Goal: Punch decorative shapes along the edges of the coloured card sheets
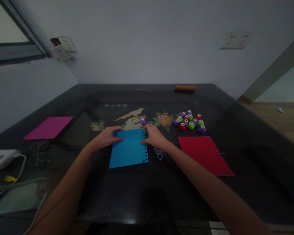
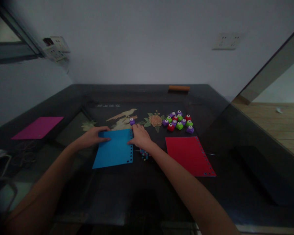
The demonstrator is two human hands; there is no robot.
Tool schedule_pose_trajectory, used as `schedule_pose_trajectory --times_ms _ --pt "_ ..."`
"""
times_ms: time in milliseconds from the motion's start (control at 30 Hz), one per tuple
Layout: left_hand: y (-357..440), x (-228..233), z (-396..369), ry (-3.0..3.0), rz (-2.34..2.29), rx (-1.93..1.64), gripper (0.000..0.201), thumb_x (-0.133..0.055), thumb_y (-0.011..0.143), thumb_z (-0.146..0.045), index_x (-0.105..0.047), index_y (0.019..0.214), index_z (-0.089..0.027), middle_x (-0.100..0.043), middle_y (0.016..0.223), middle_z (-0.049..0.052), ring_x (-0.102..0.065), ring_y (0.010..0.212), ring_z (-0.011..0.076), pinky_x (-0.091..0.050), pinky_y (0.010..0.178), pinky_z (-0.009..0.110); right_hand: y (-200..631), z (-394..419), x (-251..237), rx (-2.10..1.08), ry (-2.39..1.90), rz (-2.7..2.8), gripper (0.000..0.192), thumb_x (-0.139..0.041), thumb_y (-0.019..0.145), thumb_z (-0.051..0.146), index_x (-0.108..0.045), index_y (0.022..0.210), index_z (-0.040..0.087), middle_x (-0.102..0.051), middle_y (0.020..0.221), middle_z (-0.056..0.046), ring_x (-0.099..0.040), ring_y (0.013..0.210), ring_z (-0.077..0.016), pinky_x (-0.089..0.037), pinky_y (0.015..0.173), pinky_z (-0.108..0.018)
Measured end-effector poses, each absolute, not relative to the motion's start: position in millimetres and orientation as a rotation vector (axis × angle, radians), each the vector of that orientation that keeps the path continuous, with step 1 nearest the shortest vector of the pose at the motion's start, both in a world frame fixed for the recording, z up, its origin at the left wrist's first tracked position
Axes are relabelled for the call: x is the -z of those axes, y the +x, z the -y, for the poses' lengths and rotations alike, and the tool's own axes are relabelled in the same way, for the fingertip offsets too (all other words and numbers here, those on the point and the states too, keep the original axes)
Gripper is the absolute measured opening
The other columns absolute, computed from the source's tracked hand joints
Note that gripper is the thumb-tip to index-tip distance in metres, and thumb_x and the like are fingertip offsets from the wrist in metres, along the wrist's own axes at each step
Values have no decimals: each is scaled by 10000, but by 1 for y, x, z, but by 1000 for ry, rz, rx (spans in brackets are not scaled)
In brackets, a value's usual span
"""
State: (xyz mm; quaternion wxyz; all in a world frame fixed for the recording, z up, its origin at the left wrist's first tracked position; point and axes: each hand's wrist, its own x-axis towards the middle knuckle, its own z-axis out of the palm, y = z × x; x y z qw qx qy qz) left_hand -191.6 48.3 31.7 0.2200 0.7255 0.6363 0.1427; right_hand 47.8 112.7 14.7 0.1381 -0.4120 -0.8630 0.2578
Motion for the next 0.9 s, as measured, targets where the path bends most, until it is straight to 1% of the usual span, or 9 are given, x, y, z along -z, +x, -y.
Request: schedule_pose_trajectory --times_ms 100,167,300,467,567,633,733,833,900 --pt "-194 -35 -49 1952 -1779 -470 308 -612 733 -442 -629 917 -196 -659 900 25 -625 823 228 -483 707 306 49 -118 -15 -851 -1157 2490 350 -788 605 260 -603 873 134 -595 951 -98 -545 862 -221 -425 727 -324" --pt "-196 -36 -49 1901 -1780 -524 346 -631 716 -477 -633 914 -193 -663 893 25 -631 798 223 -496 673 297 51 -121 -17 -954 -1118 2487 206 -753 654 249 -586 727 153 -597 809 -50 -538 733 -170 -397 648 -291" --pt "-196 -40 -48 1808 -1803 -680 422 -674 683 -487 -633 980 -190 -661 957 44 -632 832 234 -519 663 302 56 -122 -21 -1227 -1045 2352 229 -673 733 232 -518 575 174 -539 621 10 -472 587 -116 -348 580 -273" --pt "-192 -49 -45 1604 -1821 -958 597 -723 654 -454 -553 1170 -205 -649 1041 83 -646 838 239 -544 635 310 57 -119 -25 -1523 -939 2107 185 -640 741 214 -545 587 177 -562 611 10 -465 556 -107 -363 586 -272" --pt "-187 -49 -44 1386 -1734 -1064 667 -731 646 -458 -508 1215 -189 -676 994 88 -665 823 243 -560 649 331 59 -122 -28 -1516 -943 2014 192 -645 738 231 -539 586 180 -549 589 18 -453 542 -102 -359 569 -266" --pt "-183 -45 -44 1302 -1653 -1063 627 -717 659 -481 -538 1177 -177 -689 1010 95 -671 851 250 -565 692 351 62 -126 -30 -1448 -969 1997 194 -659 734 256 -550 593 178 -549 586 14 -461 556 -108 -361 567 -265" --pt "-179 -35 -47 1285 -1596 -967 510 -688 680 -524 -624 1039 -169 -702 1028 96 -673 870 256 -556 746 370 68 -134 -32 -1382 -990 1985 174 -671 738 299 -598 648 170 -582 620 -11 -501 615 -132 -382 584 -272" --pt "-174 -28 -48 1330 -1625 -849 455 -669 684 -563 -668 895 -160 -725 923 86 -676 814 253 -542 759 375 74 -140 -36 -1327 -1009 1973 194 -678 740 335 -615 669 166 -593 641 -19 -521 656 -147 -398 602 -280" --pt "-171 -26 -48 1361 -1619 -836 449 -661 688 -574 -676 847 -155 -728 877 79 -672 787 243 -534 746 360 78 -141 -37 -1296 -1016 1963 211 -675 746 347 -607 660 166 -590 646 -14 -524 665 -145 -403 612 -281"
